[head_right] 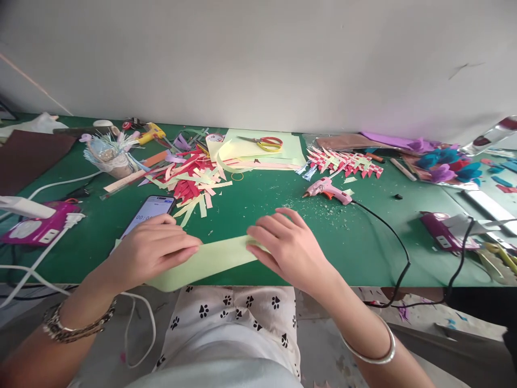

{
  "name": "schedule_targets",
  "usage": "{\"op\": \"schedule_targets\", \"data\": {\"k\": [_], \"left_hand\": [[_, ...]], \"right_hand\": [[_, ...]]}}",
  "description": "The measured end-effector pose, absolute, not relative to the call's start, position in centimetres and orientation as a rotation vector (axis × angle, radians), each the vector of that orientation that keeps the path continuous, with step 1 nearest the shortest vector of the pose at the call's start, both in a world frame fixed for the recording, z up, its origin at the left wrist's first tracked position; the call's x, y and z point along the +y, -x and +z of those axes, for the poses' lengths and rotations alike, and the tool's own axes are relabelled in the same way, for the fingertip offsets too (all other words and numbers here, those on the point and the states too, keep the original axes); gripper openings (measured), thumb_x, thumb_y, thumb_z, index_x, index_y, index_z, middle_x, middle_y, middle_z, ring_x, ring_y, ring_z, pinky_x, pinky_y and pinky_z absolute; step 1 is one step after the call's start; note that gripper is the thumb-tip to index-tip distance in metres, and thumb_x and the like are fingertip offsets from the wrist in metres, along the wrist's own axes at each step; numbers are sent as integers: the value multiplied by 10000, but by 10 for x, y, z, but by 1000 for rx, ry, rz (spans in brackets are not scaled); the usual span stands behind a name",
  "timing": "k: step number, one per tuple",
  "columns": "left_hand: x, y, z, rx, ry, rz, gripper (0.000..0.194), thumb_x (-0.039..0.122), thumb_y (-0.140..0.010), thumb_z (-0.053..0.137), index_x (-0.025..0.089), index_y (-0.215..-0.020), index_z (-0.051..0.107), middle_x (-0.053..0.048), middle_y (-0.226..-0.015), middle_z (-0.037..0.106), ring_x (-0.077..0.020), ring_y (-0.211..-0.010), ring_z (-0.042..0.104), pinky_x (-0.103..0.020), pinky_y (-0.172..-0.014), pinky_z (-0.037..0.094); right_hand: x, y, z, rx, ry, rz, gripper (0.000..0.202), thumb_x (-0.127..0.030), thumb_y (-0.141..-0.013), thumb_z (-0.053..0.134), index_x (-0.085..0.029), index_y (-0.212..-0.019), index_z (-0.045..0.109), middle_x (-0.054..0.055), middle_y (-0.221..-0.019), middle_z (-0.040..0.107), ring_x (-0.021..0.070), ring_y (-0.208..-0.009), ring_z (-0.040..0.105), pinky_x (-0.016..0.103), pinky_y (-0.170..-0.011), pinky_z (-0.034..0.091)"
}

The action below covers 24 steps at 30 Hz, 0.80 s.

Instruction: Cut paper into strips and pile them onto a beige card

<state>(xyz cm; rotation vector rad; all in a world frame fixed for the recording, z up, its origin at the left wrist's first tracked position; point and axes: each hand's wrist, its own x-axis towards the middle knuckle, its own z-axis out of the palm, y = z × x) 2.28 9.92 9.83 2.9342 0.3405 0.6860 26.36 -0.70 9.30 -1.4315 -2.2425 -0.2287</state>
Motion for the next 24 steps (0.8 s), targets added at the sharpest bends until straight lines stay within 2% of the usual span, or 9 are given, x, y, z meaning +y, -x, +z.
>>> {"op": "schedule_targets", "data": {"k": [2, 4, 8, 12, 16, 17, 19, 21, 24], "left_hand": [[98, -27, 99, 368, -2953, 655, 245, 212, -903, 411, 198, -721, 574, 63, -594, 627, -72, -503, 478, -262, -617, 349], [95, -33, 99, 396, -3003, 650, 266, 201, -906, 394, 189, -702, 564, 58, -573, 601, -76, -490, 453, -262, -608, 349], [88, -49, 97, 386, -3154, 719, 203, 206, -898, 404, 178, -812, 586, 44, -589, 575, -93, -512, 466, -262, -588, 356], [82, -65, 98, 355, -3188, 737, 206, 226, -886, 405, 160, -1003, 562, -8, -770, 624, -120, -651, 557, -272, -653, 406], [80, -72, 96, 254, -3110, 787, 166, 187, -844, 411, 174, -780, 563, -60, -961, 619, -151, -824, 565, -338, -858, 399], [80, -72, 95, 244, -3099, 802, 171, 178, -833, 410, 179, -734, 548, -58, -949, 617, -150, -816, 558, -345, -869, 394], [79, -73, 92, 233, -3096, 816, 184, 147, -812, 399, 186, -677, 517, -19, -787, 606, -128, -698, 532, -321, -802, 412], [78, -74, 90, 209, -3109, 840, 204, 111, -790, 390, 188, -624, 479, 37, -575, 512, -98, -535, 444, -275, -673, 407], [80, -73, 87, 203, -3154, 928, 222, 79, -757, 401, 184, -565, 436, 69, -456, 398, -82, -438, 332, -246, -551, 349]], "right_hand": [[-3, -257, 91, -2288, 1434, -148, 197, -167, -898, 407, -183, -791, 570, -7, -623, 596, 104, -557, 508, 286, -764, 405], [-1, -255, 88, -2285, 1441, -100, 255, -175, -914, 379, -173, -744, 570, -25, -526, 530, 93, -485, 446, 246, -653, 392], [1, -250, 84, -2311, 1398, 16, 272, -223, -926, 373, -162, -761, 581, -34, -493, 482, 92, -466, 398, 223, -581, 359], [1, -247, 87, -2301, 1337, 114, 297, -255, -935, 358, -166, -760, 582, -22, -537, 522, 91, -487, 412, 222, -591, 354], [0, -250, 88, -2293, 1285, 160, 301, -273, -936, 363, -176, -762, 590, -20, -557, 542, 91, -498, 420, 229, -599, 349], [0, -250, 88, -2294, 1272, 162, 305, -280, -935, 364, -180, -754, 588, -23, -550, 533, 92, -496, 415, 230, -597, 348], [0, -250, 87, -2299, 1260, 168, 315, -291, -934, 365, -182, -732, 580, -28, -533, 511, 91, -485, 401, 231, -590, 346], [1, -250, 87, -2305, 1257, 191, 310, -284, -935, 363, -182, -728, 570, -30, -531, 502, 88, -477, 395, 232, -593, 350], [1, -251, 89, -2297, 1248, 258, 303, -263, -936, 358, -180, -720, 553, -24, -544, 519, 87, -489, 421, 231, -600, 363]]}}
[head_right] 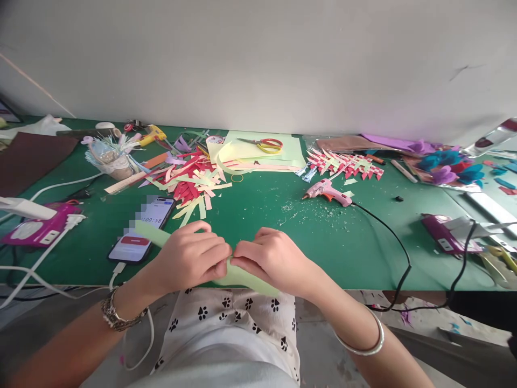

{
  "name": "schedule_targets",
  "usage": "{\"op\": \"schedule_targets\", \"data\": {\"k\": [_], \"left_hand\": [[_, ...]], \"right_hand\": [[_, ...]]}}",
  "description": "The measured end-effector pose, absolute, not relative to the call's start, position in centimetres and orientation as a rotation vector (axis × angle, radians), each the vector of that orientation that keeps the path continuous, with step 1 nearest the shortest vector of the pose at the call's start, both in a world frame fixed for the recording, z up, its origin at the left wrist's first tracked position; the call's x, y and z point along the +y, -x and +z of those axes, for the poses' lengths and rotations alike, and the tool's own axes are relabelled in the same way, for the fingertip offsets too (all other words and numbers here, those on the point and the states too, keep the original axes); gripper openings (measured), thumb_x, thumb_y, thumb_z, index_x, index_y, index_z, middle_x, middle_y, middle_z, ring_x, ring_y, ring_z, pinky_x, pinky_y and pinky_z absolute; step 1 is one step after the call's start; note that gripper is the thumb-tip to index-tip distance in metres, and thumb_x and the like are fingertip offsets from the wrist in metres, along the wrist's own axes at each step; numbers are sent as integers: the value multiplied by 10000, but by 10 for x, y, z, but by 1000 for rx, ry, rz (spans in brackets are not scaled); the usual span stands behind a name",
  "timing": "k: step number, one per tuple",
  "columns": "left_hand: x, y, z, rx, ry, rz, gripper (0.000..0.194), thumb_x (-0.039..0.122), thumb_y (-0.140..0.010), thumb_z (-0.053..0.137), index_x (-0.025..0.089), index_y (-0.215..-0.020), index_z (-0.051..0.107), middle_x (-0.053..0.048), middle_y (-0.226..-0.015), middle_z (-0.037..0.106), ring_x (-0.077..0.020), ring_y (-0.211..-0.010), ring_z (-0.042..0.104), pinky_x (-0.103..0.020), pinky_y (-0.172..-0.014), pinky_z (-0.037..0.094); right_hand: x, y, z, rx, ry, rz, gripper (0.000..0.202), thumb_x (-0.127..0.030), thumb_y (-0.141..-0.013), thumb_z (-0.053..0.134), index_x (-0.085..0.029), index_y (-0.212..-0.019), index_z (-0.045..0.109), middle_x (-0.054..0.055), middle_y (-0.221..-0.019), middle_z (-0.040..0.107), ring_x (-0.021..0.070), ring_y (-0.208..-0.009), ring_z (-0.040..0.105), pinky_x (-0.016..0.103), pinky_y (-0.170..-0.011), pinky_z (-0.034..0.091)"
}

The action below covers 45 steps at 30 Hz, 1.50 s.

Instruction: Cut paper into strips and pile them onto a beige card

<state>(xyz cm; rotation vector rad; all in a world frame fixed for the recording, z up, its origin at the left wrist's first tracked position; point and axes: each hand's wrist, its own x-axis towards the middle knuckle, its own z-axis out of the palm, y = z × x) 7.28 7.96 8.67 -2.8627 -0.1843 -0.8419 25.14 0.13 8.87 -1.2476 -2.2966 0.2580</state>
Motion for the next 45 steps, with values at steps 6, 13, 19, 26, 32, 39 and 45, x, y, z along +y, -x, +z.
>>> {"op": "schedule_targets", "data": {"k": [6, 13, 19, 26, 32, 39, 45], "left_hand": [[101, -51, 84, -257, 2782, -788, 224, 56, -717, 397, 191, -549, 456, 77, -421, 425, -82, -409, 307, -239, -506, 342], [134, 7, 86, -389, 2625, -597, 256, 60, -740, 383, 210, -537, 426, 68, -427, 432, -92, -410, 366, -238, -517, 378], [142, 37, 85, -659, 2550, -597, 248, 104, -794, 391, 218, -577, 423, 50, -427, 414, -124, -430, 430, -260, -467, 338], [100, -17, 77, -468, 2639, -1124, 115, 196, -787, 510, 192, -900, 534, -45, -804, 621, -169, -719, 573, -301, -657, 451], [88, -54, 34, -591, 2999, -555, 412, 419, -791, 559, 139, -1090, 509, -117, -1077, 582, -236, -925, 563, -367, -768, 459], [89, -57, 12, -815, 3231, -176, 217, 341, -847, 519, 169, -979, 532, -58, -977, 559, -189, -847, 558, -309, -708, 453], [90, -59, 16, -867, 3307, -82, 314, 459, -844, 487, 166, -949, 526, -41, -929, 546, -157, -721, 553, -277, -611, 425]], "right_hand": [[-5, -279, 99, -2099, 1330, 381, 211, -244, -896, 447, -185, -725, 555, -18, -582, 558, 73, -503, 473, 186, -496, 366], [-27, -329, 106, -2019, 1561, 340, 203, -263, -871, 476, -208, -696, 562, -29, -558, 579, 70, -414, 461, 196, -377, 345], [-44, -338, 108, -2040, 1553, -170, 68, -170, -828, 563, -223, -786, 574, -27, -581, 597, 66, -454, 499, 178, -424, 420], [-26, -289, 75, -2256, 1221, -847, 185, -80, -797, 573, -196, -937, 609, 17, -835, 697, 116, -669, 604, 302, -761, 497], [-21, -297, 14, -2395, 1428, -520, 182, -97, -834, 508, -194, -955, 602, 54, -994, 660, 156, -836, 620, 377, -870, 478], [-15, -281, 2, -2242, 1634, 178, 366, -298, -880, 459, -226, -1238, 441, 104, -1204, 532, 230, -1070, 513, 432, -910, 435], [1, -260, 5, -2242, 1693, 294, 337, -323, -869, 482, -223, -1191, 483, 78, -1079, 571, 212, -938, 534, 385, -811, 454]]}}
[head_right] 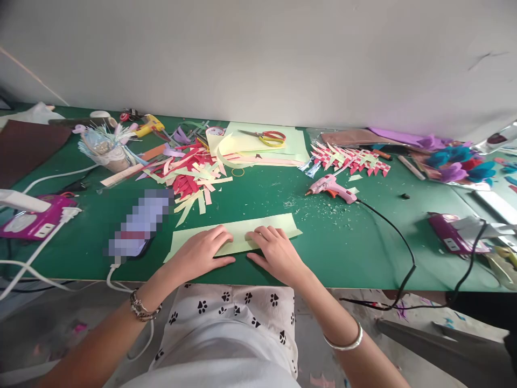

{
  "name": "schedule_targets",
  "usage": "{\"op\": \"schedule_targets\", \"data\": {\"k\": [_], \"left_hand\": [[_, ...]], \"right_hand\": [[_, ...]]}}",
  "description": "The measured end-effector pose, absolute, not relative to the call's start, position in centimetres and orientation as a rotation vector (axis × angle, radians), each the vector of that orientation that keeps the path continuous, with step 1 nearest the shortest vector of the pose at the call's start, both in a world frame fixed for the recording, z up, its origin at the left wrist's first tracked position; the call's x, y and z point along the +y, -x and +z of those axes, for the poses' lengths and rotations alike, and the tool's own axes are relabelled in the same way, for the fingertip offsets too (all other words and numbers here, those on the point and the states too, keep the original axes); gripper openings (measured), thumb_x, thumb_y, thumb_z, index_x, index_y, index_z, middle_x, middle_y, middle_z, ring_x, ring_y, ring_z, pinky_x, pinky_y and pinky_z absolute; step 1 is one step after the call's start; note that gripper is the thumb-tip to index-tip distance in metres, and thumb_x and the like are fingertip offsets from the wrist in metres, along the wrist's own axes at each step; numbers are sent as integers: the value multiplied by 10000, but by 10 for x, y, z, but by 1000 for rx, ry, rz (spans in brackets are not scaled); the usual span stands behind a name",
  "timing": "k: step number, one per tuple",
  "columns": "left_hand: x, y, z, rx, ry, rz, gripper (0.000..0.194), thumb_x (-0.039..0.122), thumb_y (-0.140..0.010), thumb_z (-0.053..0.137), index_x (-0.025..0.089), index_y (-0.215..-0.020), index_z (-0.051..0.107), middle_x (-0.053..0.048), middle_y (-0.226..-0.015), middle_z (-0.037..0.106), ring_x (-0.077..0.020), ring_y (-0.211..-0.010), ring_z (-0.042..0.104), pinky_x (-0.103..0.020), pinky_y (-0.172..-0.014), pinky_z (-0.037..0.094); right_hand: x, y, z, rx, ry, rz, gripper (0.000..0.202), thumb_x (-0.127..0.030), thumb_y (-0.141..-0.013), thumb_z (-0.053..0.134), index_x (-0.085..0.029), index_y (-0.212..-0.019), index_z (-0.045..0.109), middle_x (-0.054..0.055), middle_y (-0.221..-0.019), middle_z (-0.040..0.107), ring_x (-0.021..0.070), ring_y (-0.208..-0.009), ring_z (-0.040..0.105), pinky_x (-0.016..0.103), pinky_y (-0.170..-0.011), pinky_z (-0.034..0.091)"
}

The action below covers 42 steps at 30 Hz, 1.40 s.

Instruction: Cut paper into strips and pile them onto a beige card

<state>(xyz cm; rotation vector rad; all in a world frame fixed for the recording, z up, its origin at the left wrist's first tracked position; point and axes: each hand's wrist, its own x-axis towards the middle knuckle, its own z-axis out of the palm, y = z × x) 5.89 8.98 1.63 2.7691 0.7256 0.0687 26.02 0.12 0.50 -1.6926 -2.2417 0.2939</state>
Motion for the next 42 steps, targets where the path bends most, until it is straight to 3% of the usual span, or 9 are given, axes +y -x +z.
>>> {"op": "schedule_targets", "data": {"k": [3, 9, 12, 16, 21, 25, 32, 42], "left_hand": [[87, -58, 13, 709, -2818, 119, 360, 479, -870, 417, 161, -1009, 515, -58, -946, 536, -189, -798, 547, -302, -655, 430], [85, -61, 7, 695, -2895, 169, 212, 348, -887, 445, 149, -868, 513, -52, -882, 534, -185, -782, 519, -292, -635, 405], [86, -63, 7, 643, -2913, 202, 137, 240, -899, 426, 155, -823, 503, -27, -825, 536, -159, -735, 512, -273, -616, 378], [86, -61, 7, 611, -3065, 284, 195, 87, -891, 346, 161, -836, 517, -18, -813, 541, -150, -732, 502, -279, -633, 357], [82, -55, 3, 536, -3001, 322, 108, 149, -872, 446, 162, -824, 542, -19, -822, 551, -148, -747, 511, -268, -641, 383], [79, -50, -2, 577, -2939, 391, 113, 173, -876, 456, 154, -836, 560, -27, -836, 574, -147, -735, 520, -270, -637, 402], [82, -49, -3, 717, -2837, 461, 246, 237, -899, 427, 160, -695, 541, -12, -703, 551, -130, -665, 503, -249, -592, 384], [97, -54, 2, 773, -2795, 307, 238, 302, -866, 485, 171, -670, 515, 23, -623, 535, -117, -570, 490, -245, -541, 323]], "right_hand": [[0, -256, 7, -2269, 1710, 290, 249, -337, -891, 441, -223, -1083, 551, 70, -1030, 568, 192, -914, 533, 355, -800, 440], [-4, -250, 5, -2270, 1774, 124, 224, -213, -893, 430, -219, -1099, 517, 60, -988, 579, 193, -910, 530, 422, -946, 283], [-3, -250, 3, -2301, 1711, 55, 222, -109, -891, 375, -215, -977, 550, 23, -866, 583, 146, -796, 527, 391, -921, 264], [-1, -252, 1, -2350, 1617, -204, 294, -24, -873, 327, -189, -831, 567, 20, -763, 575, 136, -718, 495, 367, -894, 277], [-5, -255, -2, -2337, 1582, 53, 174, -138, -886, 405, -181, -882, 574, 56, -867, 580, 158, -787, 507, 274, -696, 389], [-7, -257, -5, -2273, 1575, 198, 162, -217, -897, 434, -214, -937, 590, 58, -935, 580, 163, -838, 520, 285, -713, 416], [-1, -256, -4, -2215, 1609, 207, 233, -243, -926, 390, -197, -840, 602, 43, -839, 601, 149, -776, 511, 282, -704, 384], [9, -259, -7, -2284, 1709, 100, 271, -299, -919, 406, -182, -725, 555, 14, -698, 546, 141, -672, 469, 274, -692, 337]]}}
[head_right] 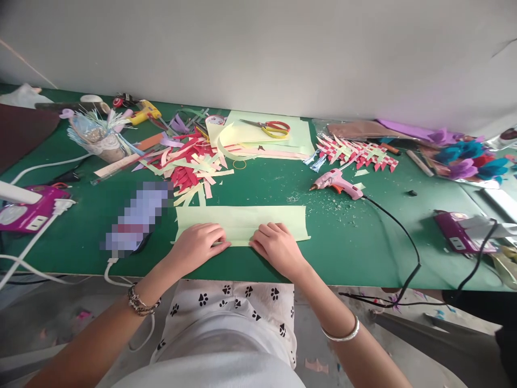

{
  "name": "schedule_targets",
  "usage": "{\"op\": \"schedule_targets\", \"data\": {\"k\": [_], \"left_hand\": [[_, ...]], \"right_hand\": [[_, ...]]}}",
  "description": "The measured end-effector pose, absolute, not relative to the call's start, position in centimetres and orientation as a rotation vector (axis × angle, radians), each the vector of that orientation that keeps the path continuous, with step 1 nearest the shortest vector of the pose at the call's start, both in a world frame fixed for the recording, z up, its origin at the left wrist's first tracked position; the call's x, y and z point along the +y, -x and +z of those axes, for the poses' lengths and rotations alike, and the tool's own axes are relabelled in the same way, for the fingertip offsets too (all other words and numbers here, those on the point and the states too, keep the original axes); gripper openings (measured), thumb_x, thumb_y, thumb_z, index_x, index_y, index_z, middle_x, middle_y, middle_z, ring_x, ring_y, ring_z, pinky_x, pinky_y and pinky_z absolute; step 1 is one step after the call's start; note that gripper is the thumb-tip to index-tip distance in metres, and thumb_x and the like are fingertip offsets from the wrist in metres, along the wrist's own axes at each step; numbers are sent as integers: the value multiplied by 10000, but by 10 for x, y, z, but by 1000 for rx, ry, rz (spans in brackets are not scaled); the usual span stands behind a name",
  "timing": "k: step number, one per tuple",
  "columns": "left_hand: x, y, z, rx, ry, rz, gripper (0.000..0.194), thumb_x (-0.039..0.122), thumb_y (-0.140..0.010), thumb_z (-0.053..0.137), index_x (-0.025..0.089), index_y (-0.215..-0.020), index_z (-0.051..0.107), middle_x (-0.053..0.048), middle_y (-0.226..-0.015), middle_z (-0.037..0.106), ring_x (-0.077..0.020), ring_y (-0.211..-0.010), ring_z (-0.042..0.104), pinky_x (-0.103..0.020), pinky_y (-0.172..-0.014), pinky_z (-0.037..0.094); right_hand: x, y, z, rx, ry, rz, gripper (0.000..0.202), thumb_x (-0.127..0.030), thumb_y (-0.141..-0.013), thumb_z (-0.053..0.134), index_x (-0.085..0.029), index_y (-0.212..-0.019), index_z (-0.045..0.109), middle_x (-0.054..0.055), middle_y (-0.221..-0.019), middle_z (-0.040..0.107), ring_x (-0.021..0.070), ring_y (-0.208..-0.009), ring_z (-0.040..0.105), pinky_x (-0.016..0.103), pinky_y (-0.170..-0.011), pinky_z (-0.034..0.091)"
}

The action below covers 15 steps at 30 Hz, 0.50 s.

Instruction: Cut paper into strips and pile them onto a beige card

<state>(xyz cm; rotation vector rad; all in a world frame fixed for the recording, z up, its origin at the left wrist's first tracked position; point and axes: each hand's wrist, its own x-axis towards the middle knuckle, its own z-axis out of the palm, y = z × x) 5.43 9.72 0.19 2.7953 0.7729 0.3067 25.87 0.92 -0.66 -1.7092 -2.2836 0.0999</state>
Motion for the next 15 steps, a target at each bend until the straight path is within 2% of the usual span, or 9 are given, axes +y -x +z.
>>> {"op": "schedule_targets", "data": {"k": [15], "left_hand": [[104, -28, -3, 852, -2845, 334, 283, 345, -881, 470, 172, -657, 474, 26, -624, 516, -112, -570, 480, -243, -549, 322]], "right_hand": [[15, -262, -9, -2274, 1720, 120, 270, -306, -913, 426, -177, -701, 532, -4, -680, 535, 117, -629, 485, 261, -695, 322]]}}
